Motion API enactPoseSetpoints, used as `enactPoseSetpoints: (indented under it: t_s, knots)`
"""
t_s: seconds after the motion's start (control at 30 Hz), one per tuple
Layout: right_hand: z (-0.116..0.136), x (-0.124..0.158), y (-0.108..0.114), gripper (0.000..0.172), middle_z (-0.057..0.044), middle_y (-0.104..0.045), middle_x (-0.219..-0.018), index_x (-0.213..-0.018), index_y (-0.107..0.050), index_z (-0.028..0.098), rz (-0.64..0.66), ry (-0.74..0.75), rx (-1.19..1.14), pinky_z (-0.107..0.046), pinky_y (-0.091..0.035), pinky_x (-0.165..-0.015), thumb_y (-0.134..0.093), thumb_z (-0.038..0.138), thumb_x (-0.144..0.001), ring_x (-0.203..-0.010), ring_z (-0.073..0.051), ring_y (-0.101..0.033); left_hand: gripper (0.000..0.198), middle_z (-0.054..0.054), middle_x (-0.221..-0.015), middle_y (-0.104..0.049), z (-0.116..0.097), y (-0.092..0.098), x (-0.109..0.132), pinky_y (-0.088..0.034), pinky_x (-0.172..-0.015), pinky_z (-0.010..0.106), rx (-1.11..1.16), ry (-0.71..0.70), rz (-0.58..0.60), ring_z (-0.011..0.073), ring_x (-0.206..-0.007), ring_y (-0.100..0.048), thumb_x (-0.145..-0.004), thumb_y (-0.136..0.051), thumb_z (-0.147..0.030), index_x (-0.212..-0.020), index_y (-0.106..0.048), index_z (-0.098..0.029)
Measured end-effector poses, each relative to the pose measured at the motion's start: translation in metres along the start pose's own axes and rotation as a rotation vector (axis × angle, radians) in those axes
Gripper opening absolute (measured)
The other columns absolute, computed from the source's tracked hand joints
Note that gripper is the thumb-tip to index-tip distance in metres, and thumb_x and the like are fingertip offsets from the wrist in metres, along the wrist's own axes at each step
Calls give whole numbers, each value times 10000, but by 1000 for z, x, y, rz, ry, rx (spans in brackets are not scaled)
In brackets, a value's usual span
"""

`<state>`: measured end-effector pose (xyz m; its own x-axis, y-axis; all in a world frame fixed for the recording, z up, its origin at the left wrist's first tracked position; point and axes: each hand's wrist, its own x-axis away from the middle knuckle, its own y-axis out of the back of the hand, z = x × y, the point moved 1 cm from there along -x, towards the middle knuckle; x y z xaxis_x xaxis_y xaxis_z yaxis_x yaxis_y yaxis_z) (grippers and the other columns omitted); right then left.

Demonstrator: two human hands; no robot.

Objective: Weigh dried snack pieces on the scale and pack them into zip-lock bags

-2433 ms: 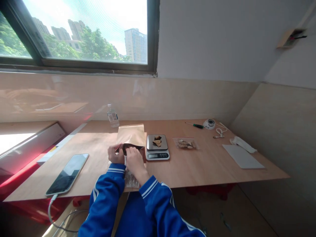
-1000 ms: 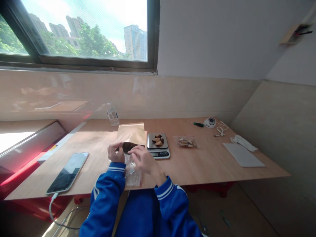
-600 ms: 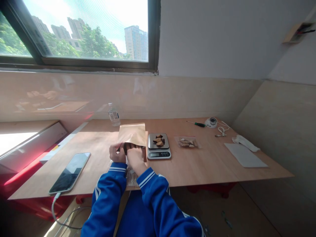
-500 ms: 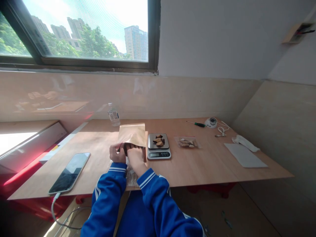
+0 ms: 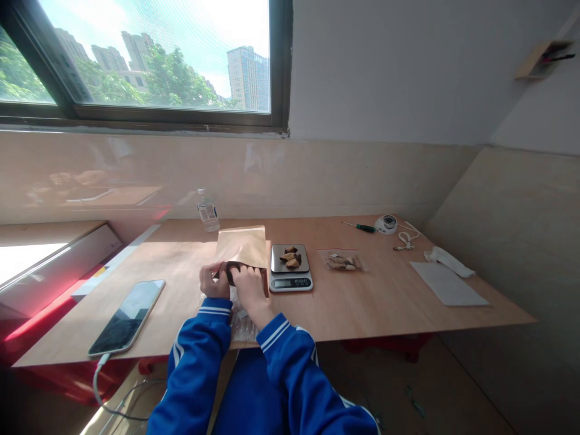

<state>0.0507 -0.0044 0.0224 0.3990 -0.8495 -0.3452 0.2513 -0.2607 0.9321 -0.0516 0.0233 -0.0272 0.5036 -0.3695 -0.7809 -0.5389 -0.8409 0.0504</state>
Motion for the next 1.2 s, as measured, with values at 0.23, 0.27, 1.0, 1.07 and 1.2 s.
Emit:
enactPoseSetpoints:
  t_s: [0.23, 0.27, 1.0, 1.07, 1.2]
  knots:
    - [1, 5, 1, 260, -83, -626, -1007, -1115, -542, 196, -66, -17, -78, -347, -446, -815, -419, 118, -900, -911, -221, -566, 104, 21, -751, -612, -1, 1, -1, -458, -687, 290, -1, -10, 3, 143, -728, -547, -826, -554, -266, -804, -621, -189]
    - [1, 6, 1, 258, -79, -625, -1013, -1112, -545, 198, -71, -13, -101, -346, -443, -824, -414, 121, -903, -915, -218, -561, 103, 20, -752, -612, -1, 1, -1, -457, -691, 291, -1, -13, 4, 142, -729, -545, -827, -553, -264, -808, -622, -189]
    - [-33, 56, 28, 244, -62, -605, -988, -1058, -559, 207, -547, 12, -827, -328, -489, -867, -443, 125, -859, -958, -175, -581, 83, 16, -740, -604, 2, 0, 0, -441, -624, 265, -12, -14, 2, 138, -705, -541, -810, -580, -256, -778, -618, -189]
    - [-49, 58, 29, 247, -60, -589, -958, -1065, -550, 200, -601, -69, -799, -335, -484, -858, -443, 128, -855, -917, -173, -573, 75, 16, -733, -605, 1, 0, 0, -441, -618, 266, -9, -17, -3, 137, -696, -538, -805, -584, -246, -778, -623, -187]
    - [-81, 55, 15, 307, -55, -565, -903, -1103, -523, 179, -542, -172, -721, -345, -482, -822, -451, 109, -813, -846, -177, -557, 76, 20, -734, -608, 1, 0, 0, -432, -608, 267, -5, -8, -1, 139, -698, -534, -804, -582, -242, -777, -627, -186]
